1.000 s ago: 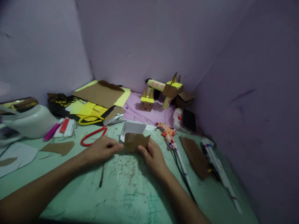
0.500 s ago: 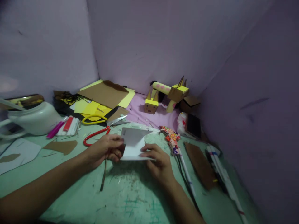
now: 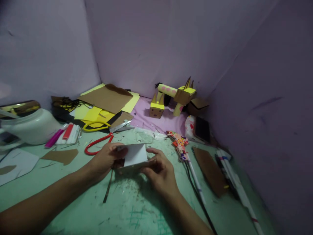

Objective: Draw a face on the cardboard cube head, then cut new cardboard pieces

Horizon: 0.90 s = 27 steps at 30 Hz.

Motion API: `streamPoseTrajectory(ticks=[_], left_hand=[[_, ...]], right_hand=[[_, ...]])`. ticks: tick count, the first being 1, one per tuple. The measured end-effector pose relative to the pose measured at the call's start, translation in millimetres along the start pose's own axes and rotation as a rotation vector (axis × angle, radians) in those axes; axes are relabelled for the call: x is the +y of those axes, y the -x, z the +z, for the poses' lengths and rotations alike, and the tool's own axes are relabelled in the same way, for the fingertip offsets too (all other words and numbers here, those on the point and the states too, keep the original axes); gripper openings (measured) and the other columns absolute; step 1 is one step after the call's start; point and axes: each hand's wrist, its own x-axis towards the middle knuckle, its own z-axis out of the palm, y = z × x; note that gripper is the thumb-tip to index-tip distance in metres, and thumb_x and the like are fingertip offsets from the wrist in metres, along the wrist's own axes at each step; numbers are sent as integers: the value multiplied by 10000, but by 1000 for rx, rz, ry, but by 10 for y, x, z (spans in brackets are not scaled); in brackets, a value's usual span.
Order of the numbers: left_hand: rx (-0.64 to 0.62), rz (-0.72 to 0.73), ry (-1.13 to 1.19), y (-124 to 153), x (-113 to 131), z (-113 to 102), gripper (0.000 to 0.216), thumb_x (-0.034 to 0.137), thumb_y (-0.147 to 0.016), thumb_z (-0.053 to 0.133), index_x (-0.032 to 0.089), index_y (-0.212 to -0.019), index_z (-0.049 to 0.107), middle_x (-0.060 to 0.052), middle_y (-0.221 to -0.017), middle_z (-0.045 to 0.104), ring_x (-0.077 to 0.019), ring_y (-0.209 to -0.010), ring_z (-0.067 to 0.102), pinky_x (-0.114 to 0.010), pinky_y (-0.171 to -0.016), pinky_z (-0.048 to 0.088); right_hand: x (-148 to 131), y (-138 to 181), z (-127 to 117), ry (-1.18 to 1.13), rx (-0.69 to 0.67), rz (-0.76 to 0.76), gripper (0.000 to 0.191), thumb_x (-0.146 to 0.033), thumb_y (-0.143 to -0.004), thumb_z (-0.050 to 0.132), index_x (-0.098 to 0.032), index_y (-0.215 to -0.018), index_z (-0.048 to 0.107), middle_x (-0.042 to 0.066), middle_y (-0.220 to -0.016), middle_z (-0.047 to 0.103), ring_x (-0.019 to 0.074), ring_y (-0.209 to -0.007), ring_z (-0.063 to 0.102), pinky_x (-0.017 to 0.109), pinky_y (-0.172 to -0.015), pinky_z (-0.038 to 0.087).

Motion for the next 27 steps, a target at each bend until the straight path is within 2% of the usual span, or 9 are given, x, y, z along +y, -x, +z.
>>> streamPoseTrajectory(ticks=[2, 4, 11, 14, 17, 20, 23, 27], left_hand=[[-5, -4, 5, 4, -3, 15, 363, 441, -640, 790, 159, -608, 564, 31, -467, 518, -106, -381, 484, -216, -363, 396], [-14, -7, 11, 10, -2, 36, 357, 442, -641, 785, 156, -613, 573, 26, -474, 537, -110, -386, 495, -218, -367, 404], [-71, 15, 51, 24, -13, 65, 331, 477, -674, 649, 153, -707, 587, -19, -551, 620, -160, -448, 588, -253, -388, 487], [-116, 40, 37, 46, -12, 61, 385, 521, -693, 649, 147, -769, 598, -33, -591, 649, -176, -481, 628, -250, -406, 502], [-79, 61, -94, 43, 0, 67, 461, 515, -622, 759, 138, -840, 608, -16, -602, 649, -149, -453, 608, -223, -391, 490], [-28, 35, -219, 18, 5, 80, 419, 475, -595, 774, 125, -765, 618, -2, -521, 613, -100, -353, 512, -191, -322, 426], [-77, -13, -239, 14, -12, 112, 380, 478, -606, 739, 127, -680, 614, -6, -448, 582, -89, -307, 476, -174, -289, 374], [-113, -45, -252, 39, -47, 183, 403, 490, -582, 745, 125, -691, 613, 9, -459, 568, -87, -316, 472, -181, -297, 395]], right_hand=[[7, -9, 34, -151, -26, 169, 279, -297, -601, 837, -197, -588, 577, 45, -734, 660, 172, -623, 587, 287, -554, 471], [16, -20, 55, -267, -23, 281, 365, -363, -564, 877, -198, -602, 553, 1, -590, 612, 144, -538, 550, 269, -521, 458], [8, -50, 63, -438, 2, 436, 550, -398, -492, 931, -205, -611, 430, -38, -544, 600, 119, -450, 580, 222, -446, 447], [-5, -60, 51, -461, -16, 455, 558, -387, -512, 925, -223, -689, 421, -59, -560, 608, 119, -442, 581, 223, -440, 463], [-29, -62, 44, -444, -44, 471, 567, -376, -535, 914, -238, -862, 472, -53, -613, 653, 133, -483, 602, 244, -484, 498], [-69, -51, 57, -426, -140, 457, 560, -390, -548, 904, -213, -946, 554, 5, -735, 699, 158, -601, 645, 268, -566, 528], [-105, -42, 88, -488, -199, 382, 468, -426, -605, 868, -195, -923, 614, 51, -870, 717, 197, -749, 673, 288, -646, 537], [-108, -47, 124, -482, -99, 392, 456, -421, -600, 872, -170, -909, 649, 36, -774, 702, 179, -664, 644, 289, -598, 522]])
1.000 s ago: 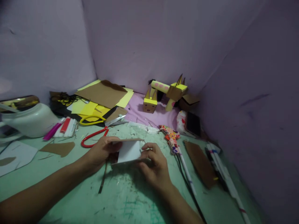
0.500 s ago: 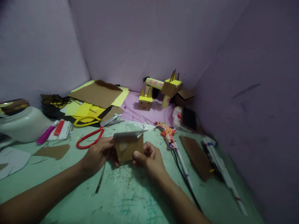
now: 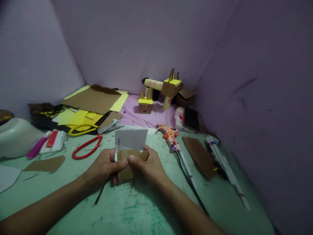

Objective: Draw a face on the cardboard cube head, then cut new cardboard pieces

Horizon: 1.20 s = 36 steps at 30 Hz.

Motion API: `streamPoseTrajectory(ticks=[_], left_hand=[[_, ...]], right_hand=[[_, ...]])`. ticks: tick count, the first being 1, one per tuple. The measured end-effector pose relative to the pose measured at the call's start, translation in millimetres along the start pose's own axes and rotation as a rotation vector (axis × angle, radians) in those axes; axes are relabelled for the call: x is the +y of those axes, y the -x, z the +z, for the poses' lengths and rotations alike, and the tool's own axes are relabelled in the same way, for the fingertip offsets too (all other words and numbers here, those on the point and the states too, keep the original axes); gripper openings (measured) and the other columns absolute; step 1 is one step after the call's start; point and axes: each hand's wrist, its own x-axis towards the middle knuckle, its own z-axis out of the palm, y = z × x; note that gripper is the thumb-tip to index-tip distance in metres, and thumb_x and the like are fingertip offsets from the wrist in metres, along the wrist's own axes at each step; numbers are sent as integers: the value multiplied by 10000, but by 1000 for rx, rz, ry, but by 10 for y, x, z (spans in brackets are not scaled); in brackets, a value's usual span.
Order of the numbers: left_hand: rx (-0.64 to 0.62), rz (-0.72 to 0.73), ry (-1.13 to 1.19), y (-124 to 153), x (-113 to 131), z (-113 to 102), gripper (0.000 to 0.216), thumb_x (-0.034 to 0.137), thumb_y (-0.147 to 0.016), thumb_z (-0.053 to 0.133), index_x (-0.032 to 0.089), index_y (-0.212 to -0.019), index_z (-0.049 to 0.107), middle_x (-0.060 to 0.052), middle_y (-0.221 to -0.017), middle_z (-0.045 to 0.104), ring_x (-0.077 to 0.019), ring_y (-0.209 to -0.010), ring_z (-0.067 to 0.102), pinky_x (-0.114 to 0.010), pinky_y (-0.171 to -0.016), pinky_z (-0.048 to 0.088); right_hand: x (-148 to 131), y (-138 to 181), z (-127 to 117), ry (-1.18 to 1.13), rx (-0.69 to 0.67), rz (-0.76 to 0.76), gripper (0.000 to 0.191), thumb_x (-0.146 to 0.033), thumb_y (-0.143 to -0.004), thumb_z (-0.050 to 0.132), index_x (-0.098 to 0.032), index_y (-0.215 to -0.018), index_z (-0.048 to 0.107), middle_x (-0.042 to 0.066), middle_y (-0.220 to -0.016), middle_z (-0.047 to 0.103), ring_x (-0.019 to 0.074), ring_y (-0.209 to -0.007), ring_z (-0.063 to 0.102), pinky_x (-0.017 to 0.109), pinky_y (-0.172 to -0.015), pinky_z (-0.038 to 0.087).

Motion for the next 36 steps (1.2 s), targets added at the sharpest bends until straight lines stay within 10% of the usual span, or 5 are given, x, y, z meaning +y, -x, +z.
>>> streamPoseTrajectory(ticks=[13, 28, 36], left_hand=[[87, 99, -99, 59, -23, 81, 185, 352, -648, 657, 188, -616, 576, 66, -385, 491, -76, -310, 403, -182, -303, 310], [17, -16, 99, -55, -35, 21, 433, 543, -613, 752, 152, -594, 568, 3, -371, 543, -96, -261, 434, -170, -253, 289], [62, 129, 291, -115, -16, -36, 477, 476, -712, 743, 152, -1047, 639, -40, -879, 741, -175, -745, 665, -217, -588, 506]], right_hand=[[55, -16, 2, -28, 110, 56, 440, -350, -513, 902, -123, -829, 696, 56, -719, 725, 171, -616, 645, 304, -627, 519], [47, -79, -58, -48, 106, 90, 489, -524, -477, 892, -162, -685, 638, -4, -597, 652, 133, -520, 562, 268, -583, 477], [24, -45, -53, -20, 56, 154, 520, -536, -463, 899, -150, -649, 606, 1, -565, 626, 129, -488, 550, 274, -553, 463]])
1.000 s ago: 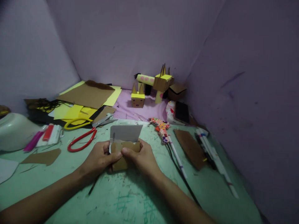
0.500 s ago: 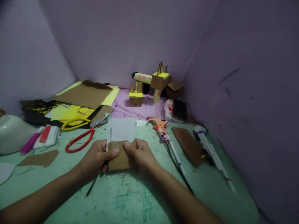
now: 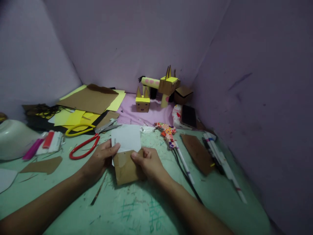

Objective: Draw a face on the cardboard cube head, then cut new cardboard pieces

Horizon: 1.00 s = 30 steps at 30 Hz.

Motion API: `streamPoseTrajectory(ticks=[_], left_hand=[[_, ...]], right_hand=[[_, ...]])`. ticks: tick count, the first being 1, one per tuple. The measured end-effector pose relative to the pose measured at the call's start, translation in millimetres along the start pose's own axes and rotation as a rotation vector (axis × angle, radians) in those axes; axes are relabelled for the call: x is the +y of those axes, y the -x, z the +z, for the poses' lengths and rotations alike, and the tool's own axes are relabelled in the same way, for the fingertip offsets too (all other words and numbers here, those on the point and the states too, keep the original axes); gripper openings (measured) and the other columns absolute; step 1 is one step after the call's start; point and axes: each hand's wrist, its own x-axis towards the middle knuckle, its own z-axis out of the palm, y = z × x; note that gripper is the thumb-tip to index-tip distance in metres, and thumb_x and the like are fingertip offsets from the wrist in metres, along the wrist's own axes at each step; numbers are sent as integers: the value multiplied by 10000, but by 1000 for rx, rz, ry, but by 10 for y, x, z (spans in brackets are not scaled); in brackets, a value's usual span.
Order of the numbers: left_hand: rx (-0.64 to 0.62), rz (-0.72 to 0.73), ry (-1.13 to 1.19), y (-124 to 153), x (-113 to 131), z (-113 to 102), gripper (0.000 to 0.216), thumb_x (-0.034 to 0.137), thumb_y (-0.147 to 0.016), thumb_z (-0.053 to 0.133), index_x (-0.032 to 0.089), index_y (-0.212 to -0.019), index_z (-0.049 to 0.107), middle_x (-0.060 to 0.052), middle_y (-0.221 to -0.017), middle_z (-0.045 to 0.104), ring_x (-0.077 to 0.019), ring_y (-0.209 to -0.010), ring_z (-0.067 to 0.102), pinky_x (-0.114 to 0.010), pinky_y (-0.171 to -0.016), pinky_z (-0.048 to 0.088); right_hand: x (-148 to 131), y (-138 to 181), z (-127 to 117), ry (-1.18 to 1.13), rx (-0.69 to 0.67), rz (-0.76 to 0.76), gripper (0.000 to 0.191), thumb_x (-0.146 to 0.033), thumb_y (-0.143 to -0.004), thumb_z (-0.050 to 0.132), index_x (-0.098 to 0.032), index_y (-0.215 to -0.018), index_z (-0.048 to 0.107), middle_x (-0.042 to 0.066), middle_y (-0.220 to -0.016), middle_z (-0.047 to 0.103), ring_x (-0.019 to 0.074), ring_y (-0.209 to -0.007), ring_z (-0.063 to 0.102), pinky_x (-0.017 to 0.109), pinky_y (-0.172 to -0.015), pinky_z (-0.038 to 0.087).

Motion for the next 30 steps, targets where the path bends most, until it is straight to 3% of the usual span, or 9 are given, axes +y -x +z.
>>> streamPoseTrajectory(ticks=[7, 13, 18, 22, 24, 26, 30], left_hand=[[-5, -54, -32, -5, 8, -20, 371, 316, -586, 840, 94, -850, 704, -76, -779, 755, -200, -699, 653, -283, -659, 502], [66, 7, -21, -24, 63, -104, 423, 339, -559, 833, 122, -895, 696, -42, -769, 750, -210, -723, 665, -315, -724, 515], [27, 15, -83, 38, 133, -46, 374, 335, -544, 866, 109, -787, 694, -50, -722, 723, -195, -669, 645, -272, -631, 501], [-89, 16, -27, 84, 145, 18, 515, 548, -639, 786, 136, -909, 637, -4, -640, 656, -143, -516, 592, -231, -478, 464], [-113, 31, 5, 104, 145, 36, 531, 606, -700, 703, 144, -941, 604, 0, -629, 637, -133, -467, 574, -216, -418, 429], [-55, 80, -41, 117, 143, 45, 469, 552, -734, 682, 141, -941, 591, -11, -657, 644, -126, -472, 578, -214, -425, 435], [56, 152, -180, 115, 98, 37, 347, 368, -709, 719, 147, -944, 591, 1, -666, 631, -113, -483, 570, -204, -431, 427]], right_hand=[[9, -7, -7, 8, -17, -8, 506, -536, -518, 892, -145, -678, 614, -8, -573, 624, 124, -510, 567, 240, -539, 458], [-85, 17, -36, -132, -153, 47, 482, -568, -671, 800, -124, -817, 682, 18, -621, 654, 133, -536, 603, 237, -552, 482], [-67, 27, -31, -85, -177, 18, 431, -383, -566, 914, -119, -839, 710, 60, -723, 727, 161, -622, 669, 261, -650, 530], [-68, -32, -83, -321, -124, -19, 334, -226, -586, 909, -141, -840, 709, 6, -672, 720, 135, -604, 669, 219, -642, 540], [-108, -61, -154, -442, -167, 48, 298, -177, -586, 893, -139, -809, 700, -2, -666, 711, 121, -587, 661, 189, -587, 540], [-162, -66, -228, -474, -231, 140, 234, -156, -601, 856, -126, -761, 688, -18, -605, 667, 86, -499, 607, 146, -473, 505], [-246, -10, -289, -483, -288, 239, 136, -163, -783, 670, -118, -907, 699, -100, -515, 483, 1, -333, 337, 37, -296, 291]])
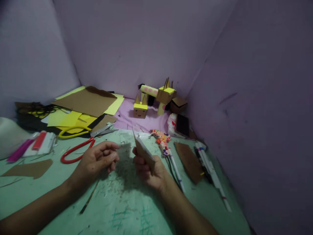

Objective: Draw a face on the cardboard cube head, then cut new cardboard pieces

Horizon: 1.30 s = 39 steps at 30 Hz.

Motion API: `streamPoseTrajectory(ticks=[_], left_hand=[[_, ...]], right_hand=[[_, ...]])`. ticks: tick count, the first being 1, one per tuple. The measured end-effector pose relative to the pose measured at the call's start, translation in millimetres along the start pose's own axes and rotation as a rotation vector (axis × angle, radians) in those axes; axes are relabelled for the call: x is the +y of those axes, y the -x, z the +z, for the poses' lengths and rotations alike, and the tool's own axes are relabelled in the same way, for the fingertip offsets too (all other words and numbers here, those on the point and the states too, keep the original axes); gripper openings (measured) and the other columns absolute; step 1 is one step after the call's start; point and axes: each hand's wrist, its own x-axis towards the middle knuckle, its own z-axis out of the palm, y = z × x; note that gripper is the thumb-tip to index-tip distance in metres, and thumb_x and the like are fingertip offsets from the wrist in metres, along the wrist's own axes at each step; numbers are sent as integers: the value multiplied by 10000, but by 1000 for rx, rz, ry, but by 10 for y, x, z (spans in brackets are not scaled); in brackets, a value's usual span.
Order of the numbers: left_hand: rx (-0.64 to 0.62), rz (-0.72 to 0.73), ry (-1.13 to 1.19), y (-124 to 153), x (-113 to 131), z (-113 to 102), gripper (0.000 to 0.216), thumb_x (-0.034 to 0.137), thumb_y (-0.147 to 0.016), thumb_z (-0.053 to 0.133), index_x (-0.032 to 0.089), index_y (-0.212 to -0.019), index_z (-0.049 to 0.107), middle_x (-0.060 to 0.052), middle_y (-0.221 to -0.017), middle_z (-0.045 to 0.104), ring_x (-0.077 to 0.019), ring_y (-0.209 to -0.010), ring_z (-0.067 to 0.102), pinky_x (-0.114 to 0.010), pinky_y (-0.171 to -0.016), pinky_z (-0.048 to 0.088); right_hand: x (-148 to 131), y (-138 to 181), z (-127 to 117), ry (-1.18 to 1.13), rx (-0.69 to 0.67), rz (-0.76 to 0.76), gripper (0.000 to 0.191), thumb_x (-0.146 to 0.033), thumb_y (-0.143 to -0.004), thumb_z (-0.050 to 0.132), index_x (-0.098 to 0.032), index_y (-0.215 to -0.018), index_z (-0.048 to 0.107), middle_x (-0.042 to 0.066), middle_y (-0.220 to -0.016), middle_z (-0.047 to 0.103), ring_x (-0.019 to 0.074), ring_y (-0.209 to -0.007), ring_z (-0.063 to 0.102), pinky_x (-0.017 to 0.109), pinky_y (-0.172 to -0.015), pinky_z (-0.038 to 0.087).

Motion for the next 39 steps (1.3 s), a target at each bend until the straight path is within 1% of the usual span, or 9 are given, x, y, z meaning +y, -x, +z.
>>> streamPoseTrajectory(ticks=[3, 5, 11, 14, 23, 30, 34, 37, 39], left_hand=[[18, 36, -31, -7, -68, 2, 282, 323, -703, 710, 163, -914, 610, 17, -651, 608, -113, -483, 562, -204, -423, 419], [19, 59, -55, -7, -103, 7, 252, 310, -708, 706, 167, -900, 629, 23, -648, 598, -113, -494, 560, -213, -446, 446], [15, 82, -103, 10, -111, 24, 189, 307, -711, 696, 174, -837, 650, 20, -630, 607, -108, -489, 547, -210, -461, 439], [25, 60, -98, 10, -80, 30, 213, 344, -706, 686, 176, -830, 648, 13, -614, 613, -117, -477, 540, -209, -430, 412], [4, -11, -131, 11, 23, 27, 323, 466, -749, 596, 155, -827, 638, -5, -624, 617, -118, -477, 523, -212, -425, 399], [-6, -19, -137, -7, -5, 26, 332, 478, -760, 572, 159, -826, 635, -7, -622, 614, -118, -477, 525, -209, -423, 388], [-17, -19, -143, 5, -6, 17, 334, 482, -773, 566, 159, -833, 628, -9, -631, 611, -125, -485, 527, -217, -427, 390], [73, 0, -103, -16, -34, -4, 363, 463, -744, 655, 163, -943, 610, -15, -718, 627, -152, -588, 580, -230, -483, 432], [119, 27, -41, -44, -64, -21, 461, 431, -684, 754, 167, -1029, 599, -39, -839, 652, -191, -757, 635, -257, -612, 489]], right_hand=[[14, 38, 38, -34, 5, -31, 253, -193, -895, 556, -110, -1107, 666, -136, -518, 337, 6, -325, 152, 10, -256, 129], [33, 49, 58, -57, 1, -52, 286, -202, -925, 535, -109, -1174, 641, -139, -531, 286, 15, -343, 96, 5, -254, 84], [62, 69, 59, -164, -46, -24, 326, -141, -951, 476, -106, -1254, 590, -126, -557, 341, -5, -347, 154, -33, -289, 149], [63, 64, 46, -187, -61, -18, 331, -164, -972, 422, -94, -1247, 592, -125, -554, 336, -1, -340, 162, -30, -279, 152], [40, 55, 84, -175, -80, -31, 330, -150, -940, 463, -13, -1206, 602, -124, -572, 315, 3, -356, 152, -28, -263, 134], [33, 36, 84, -37, -17, -51, 264, -161, -954, 465, -100, -1122, 659, -124, -585, 262, 32, -386, 62, -13, -254, 106], [18, 44, 75, -11, -31, -67, 265, -158, -959, 457, -88, -1132, 645, -123, -588, 262, 35, -400, 38, -5, -262, 81], [8, 57, 37, 22, -86, 11, 287, -222, -970, 440, -97, -1143, 632, -124, -569, 271, 35, -389, 5, 38, -253, 19], [19, 61, 10, 77, -124, 120, 287, -293, -968, 433, -128, -1067, 645, -121, -548, 286, 41, -382, -10, 74, -254, -2]])
